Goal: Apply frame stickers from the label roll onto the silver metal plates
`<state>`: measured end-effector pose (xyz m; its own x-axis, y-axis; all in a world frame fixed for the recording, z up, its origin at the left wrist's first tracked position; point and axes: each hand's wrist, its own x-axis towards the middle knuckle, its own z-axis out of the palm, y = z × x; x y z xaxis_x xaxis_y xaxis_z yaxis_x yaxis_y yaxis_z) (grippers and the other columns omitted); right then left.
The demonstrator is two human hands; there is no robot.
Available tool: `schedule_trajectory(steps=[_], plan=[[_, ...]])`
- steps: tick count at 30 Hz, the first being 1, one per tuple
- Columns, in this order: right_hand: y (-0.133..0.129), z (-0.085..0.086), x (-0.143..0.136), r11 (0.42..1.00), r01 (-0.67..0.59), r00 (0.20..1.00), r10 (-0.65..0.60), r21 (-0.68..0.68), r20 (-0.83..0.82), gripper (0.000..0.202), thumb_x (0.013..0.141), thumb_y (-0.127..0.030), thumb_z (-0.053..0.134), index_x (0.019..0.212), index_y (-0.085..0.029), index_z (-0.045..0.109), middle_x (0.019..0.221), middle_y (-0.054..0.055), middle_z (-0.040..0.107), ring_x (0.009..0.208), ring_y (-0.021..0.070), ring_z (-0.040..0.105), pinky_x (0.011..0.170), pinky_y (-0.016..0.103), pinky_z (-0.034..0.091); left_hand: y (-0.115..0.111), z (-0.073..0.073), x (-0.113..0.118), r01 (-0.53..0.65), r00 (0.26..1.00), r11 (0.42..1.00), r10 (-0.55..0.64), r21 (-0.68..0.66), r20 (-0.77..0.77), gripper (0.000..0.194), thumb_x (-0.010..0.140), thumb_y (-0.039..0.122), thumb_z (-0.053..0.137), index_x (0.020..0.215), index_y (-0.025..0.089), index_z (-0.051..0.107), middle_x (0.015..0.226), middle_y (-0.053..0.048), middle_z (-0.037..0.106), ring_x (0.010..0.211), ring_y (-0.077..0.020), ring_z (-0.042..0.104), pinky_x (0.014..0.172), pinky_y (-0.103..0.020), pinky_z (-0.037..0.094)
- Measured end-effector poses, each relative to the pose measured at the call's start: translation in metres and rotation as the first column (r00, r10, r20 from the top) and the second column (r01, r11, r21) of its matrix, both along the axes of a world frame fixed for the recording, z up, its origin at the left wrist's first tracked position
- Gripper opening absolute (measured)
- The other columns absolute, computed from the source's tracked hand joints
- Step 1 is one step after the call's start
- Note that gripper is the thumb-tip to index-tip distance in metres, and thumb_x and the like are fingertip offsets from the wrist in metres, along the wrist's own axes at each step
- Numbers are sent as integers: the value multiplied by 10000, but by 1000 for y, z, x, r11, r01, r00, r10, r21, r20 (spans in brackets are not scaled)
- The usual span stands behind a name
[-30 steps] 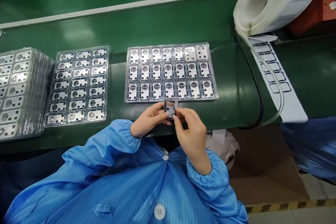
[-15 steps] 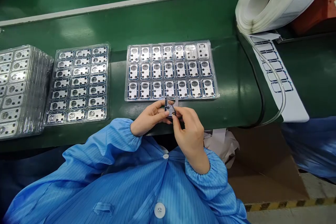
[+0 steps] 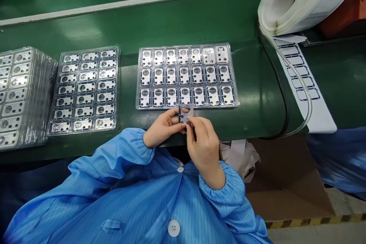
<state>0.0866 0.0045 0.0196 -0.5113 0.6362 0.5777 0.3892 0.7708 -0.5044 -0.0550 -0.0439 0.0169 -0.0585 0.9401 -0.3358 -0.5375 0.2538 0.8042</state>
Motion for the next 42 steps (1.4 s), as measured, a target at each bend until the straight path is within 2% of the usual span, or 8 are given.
schedule_trajectory(steps=[7,16,20,26,37,42], plan=[[-4,9,7,998,19,999,-17,-59,29,271,963,-111,462,1138,-201,649,999,97,696,945,224,676,844,375,569,1,-4,1,-11,999,1000,12,13,-38,523,759,211,754,1222,144,519,851,-50,706,848,-174,691,700,-248,532],[-17,13,13,984,23,996,-7,-179,91,413,920,-54,401,1217,-211,641,1120,92,686,1063,235,642,892,393,544,2,-5,4,-19,993,1000,21,21,-112,475,785,188,715,1213,138,515,815,-43,709,835,-174,697,693,-247,543],[-15,13,13,988,50,993,-33,-144,117,402,908,-65,415,1194,-205,660,1070,96,694,1032,258,626,896,432,517,2,-5,3,-9,996,1000,11,22,-92,487,784,181,716,1220,135,503,836,-57,713,875,-187,701,693,-248,544],[-11,8,14,989,96,988,-81,-116,131,386,915,-82,423,1181,-227,663,1053,90,698,1000,262,635,869,429,503,2,-4,1,14,999,1000,-13,20,-41,530,769,185,744,1233,140,492,841,-57,715,874,-192,711,731,-270,552],[-9,2,16,995,96,985,-89,-41,145,372,915,-84,440,1180,-227,658,1065,85,707,983,248,655,869,406,481,2,-4,-1,23,999,1000,-23,11,-25,584,752,214,767,1257,134,485,854,-66,713,899,-210,711,757,-293,556],[-8,1,16,996,89,986,-86,-14,141,355,916,-80,453,1178,-219,648,1060,86,710,976,245,658,853,387,472,2,0,-1,15,1000,1000,-15,0,-20,562,759,195,753,1245,126,481,844,-59,704,869,-185,704,720,-257,548]])
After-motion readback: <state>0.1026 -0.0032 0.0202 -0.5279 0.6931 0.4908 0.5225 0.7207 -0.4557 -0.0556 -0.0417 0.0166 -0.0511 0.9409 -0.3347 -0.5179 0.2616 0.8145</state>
